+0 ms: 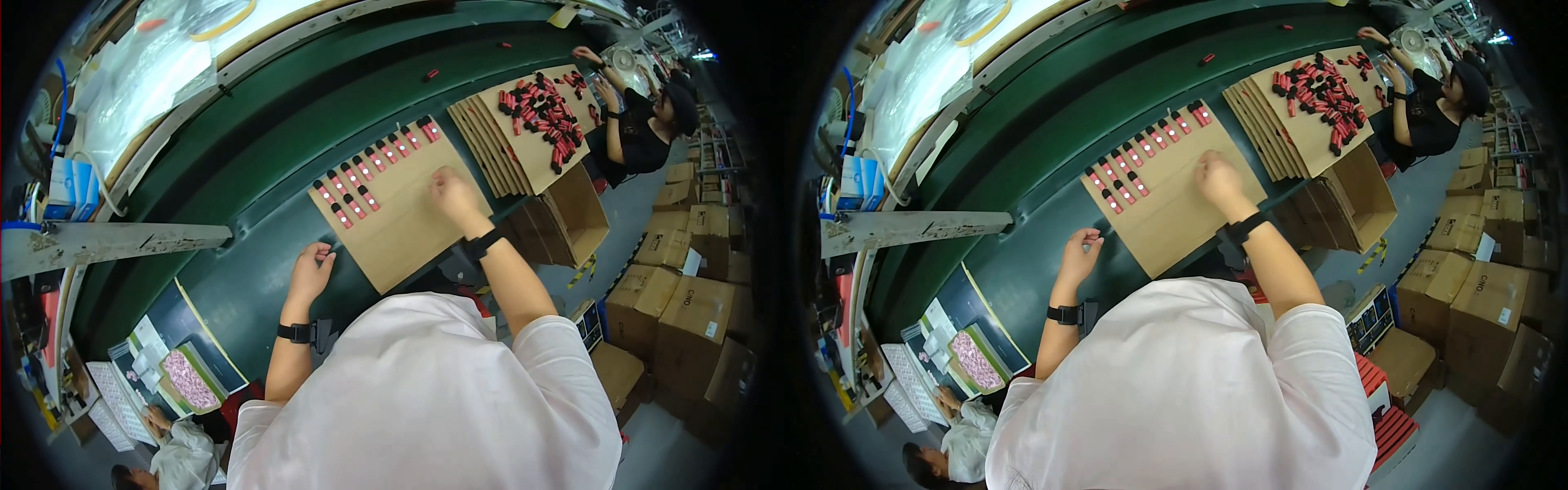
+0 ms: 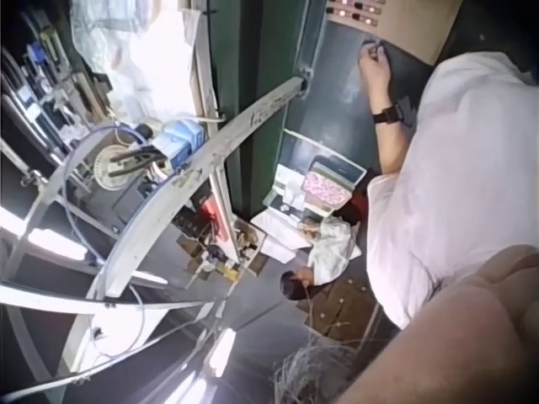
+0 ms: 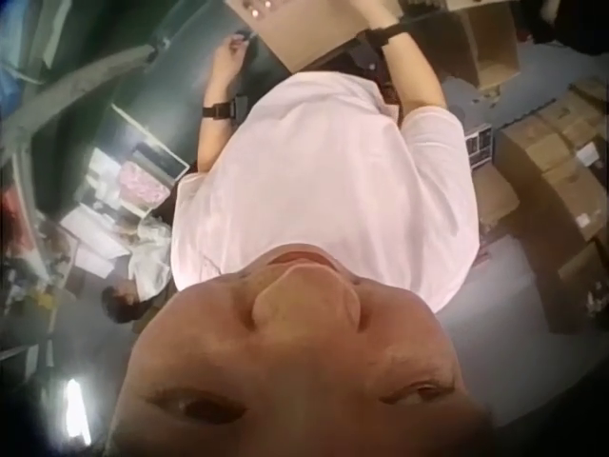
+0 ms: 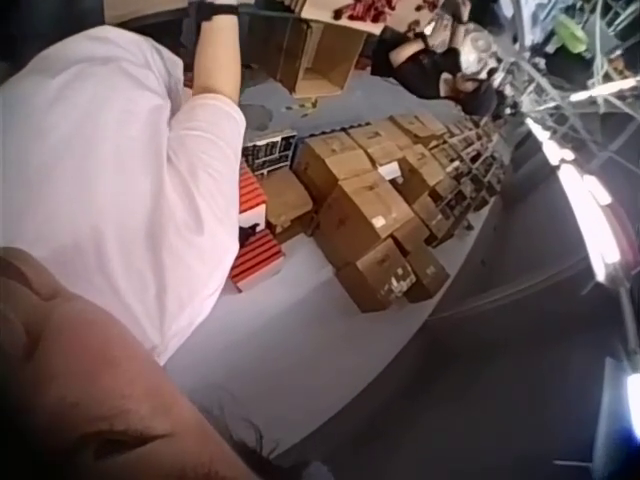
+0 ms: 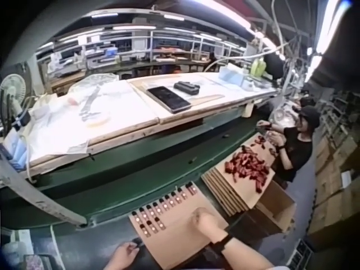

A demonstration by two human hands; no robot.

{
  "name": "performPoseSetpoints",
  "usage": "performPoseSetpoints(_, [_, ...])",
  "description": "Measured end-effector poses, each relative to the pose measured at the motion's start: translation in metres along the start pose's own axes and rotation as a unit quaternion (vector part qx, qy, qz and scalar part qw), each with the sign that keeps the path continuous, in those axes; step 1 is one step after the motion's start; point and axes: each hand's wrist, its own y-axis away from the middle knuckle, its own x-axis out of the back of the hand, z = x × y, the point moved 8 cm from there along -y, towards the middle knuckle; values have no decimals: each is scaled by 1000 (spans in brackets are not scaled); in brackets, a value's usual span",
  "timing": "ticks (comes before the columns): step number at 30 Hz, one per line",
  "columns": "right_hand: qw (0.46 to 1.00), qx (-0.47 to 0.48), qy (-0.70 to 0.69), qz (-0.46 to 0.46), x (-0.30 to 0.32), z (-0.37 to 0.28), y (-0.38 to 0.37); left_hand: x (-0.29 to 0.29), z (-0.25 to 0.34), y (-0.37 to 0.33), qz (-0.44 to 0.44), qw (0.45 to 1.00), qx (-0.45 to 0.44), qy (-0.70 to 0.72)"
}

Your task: The person picks up red electronic devices, inspects them, and places them onto a cardboard sheet. After filling the sheet, the person moves it aside, sets down a new cardboard sheet, and continues the process.

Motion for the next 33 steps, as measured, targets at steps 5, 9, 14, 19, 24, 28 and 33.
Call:
performPoseSetpoints(5, [996,-81,-3,41,68,82,-43,-2,22,4,30,999,11,23])
performPoseSetpoints(9, [991,-43,2,129,95,173,-89,0,52,3,67,997,41,18])
performPoseSetpoints(14, [983,-43,54,170,111,201,-123,-2,94,4,138,989,45,27])
performPoseSetpoints(19, [989,-77,17,127,108,210,-128,-15,145,-5,157,987,34,3])
performPoseSetpoints(24, [981,48,-164,89,136,145,-102,-30,209,-19,156,988,-4,-10])
performPoseSetpoints(28, [940,68,-327,-64,164,63,-73,-40,255,-28,160,986,-40,-9])
performPoseSetpoints(33, [875,308,-356,-116,214,-23,-40,-49,345,-32,116,976,-184,22])
